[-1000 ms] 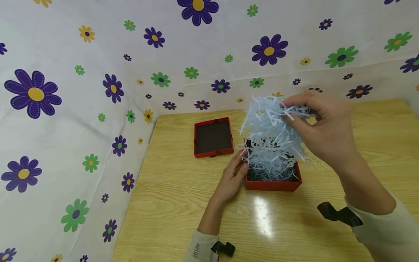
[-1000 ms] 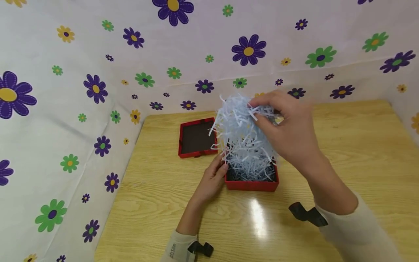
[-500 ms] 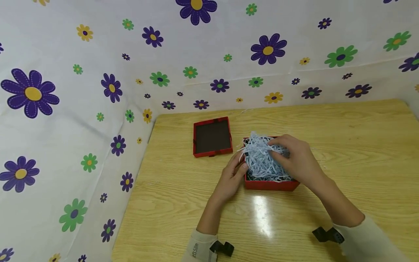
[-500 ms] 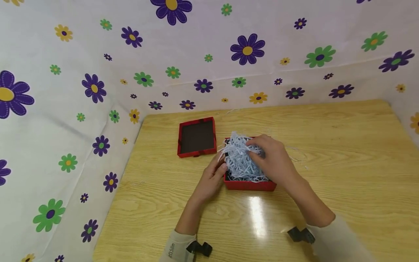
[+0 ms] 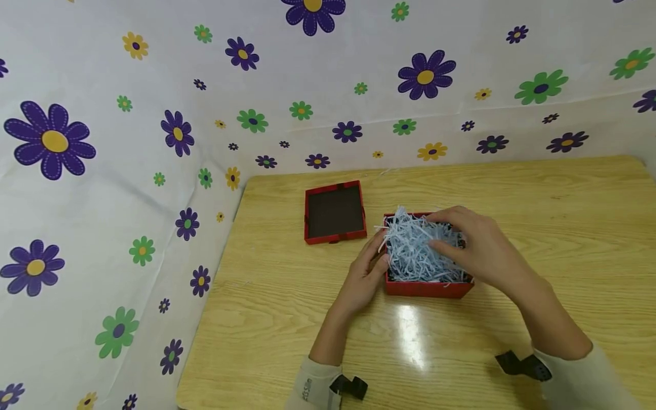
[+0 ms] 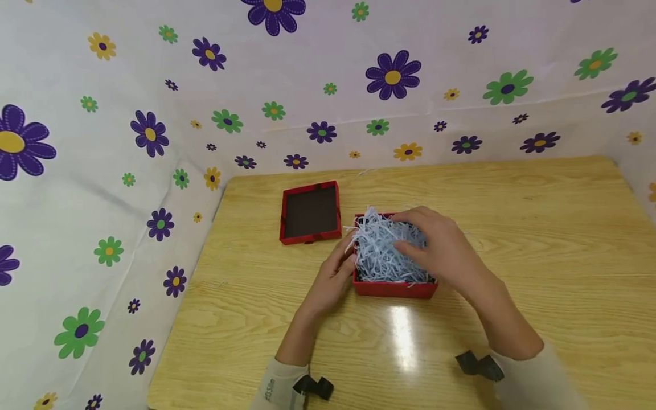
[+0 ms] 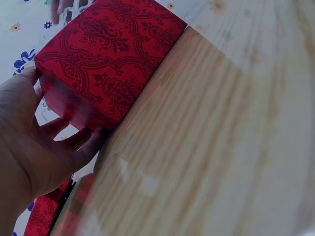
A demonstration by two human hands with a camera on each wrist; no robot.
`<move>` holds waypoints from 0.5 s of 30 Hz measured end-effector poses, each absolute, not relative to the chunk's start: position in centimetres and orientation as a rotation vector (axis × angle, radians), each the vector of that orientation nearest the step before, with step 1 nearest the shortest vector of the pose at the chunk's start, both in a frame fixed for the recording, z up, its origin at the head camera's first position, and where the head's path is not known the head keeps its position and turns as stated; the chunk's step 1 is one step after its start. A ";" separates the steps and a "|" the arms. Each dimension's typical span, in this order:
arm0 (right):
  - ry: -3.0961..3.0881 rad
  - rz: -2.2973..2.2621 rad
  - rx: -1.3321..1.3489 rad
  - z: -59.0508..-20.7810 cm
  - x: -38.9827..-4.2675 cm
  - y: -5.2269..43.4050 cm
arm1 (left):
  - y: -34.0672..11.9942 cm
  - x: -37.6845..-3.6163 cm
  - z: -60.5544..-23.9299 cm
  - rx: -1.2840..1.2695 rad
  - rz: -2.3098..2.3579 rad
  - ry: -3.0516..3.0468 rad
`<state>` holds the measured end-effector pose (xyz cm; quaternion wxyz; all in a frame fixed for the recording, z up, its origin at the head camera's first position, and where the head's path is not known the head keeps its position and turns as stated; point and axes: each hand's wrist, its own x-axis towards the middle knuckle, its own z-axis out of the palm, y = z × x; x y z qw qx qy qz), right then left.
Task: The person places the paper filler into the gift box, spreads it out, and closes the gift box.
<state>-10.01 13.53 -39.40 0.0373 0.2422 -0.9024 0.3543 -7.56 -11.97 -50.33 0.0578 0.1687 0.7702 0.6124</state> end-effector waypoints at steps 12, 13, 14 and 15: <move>-3.039 1.285 0.306 -43.4 -11.4 24.6 | -11.8 -6.6 -46.4 0.513 1.786 2.350; -3.063 1.292 0.314 -44.0 -11.4 24.9 | -11.8 -6.6 -46.2 0.509 1.784 2.357; -3.072 1.305 0.330 -44.7 -11.5 25.0 | -11.8 -6.5 -46.2 0.506 1.786 2.363; -3.071 1.320 0.356 -45.2 -11.6 25.1 | -11.7 -6.5 -46.2 0.507 1.796 2.367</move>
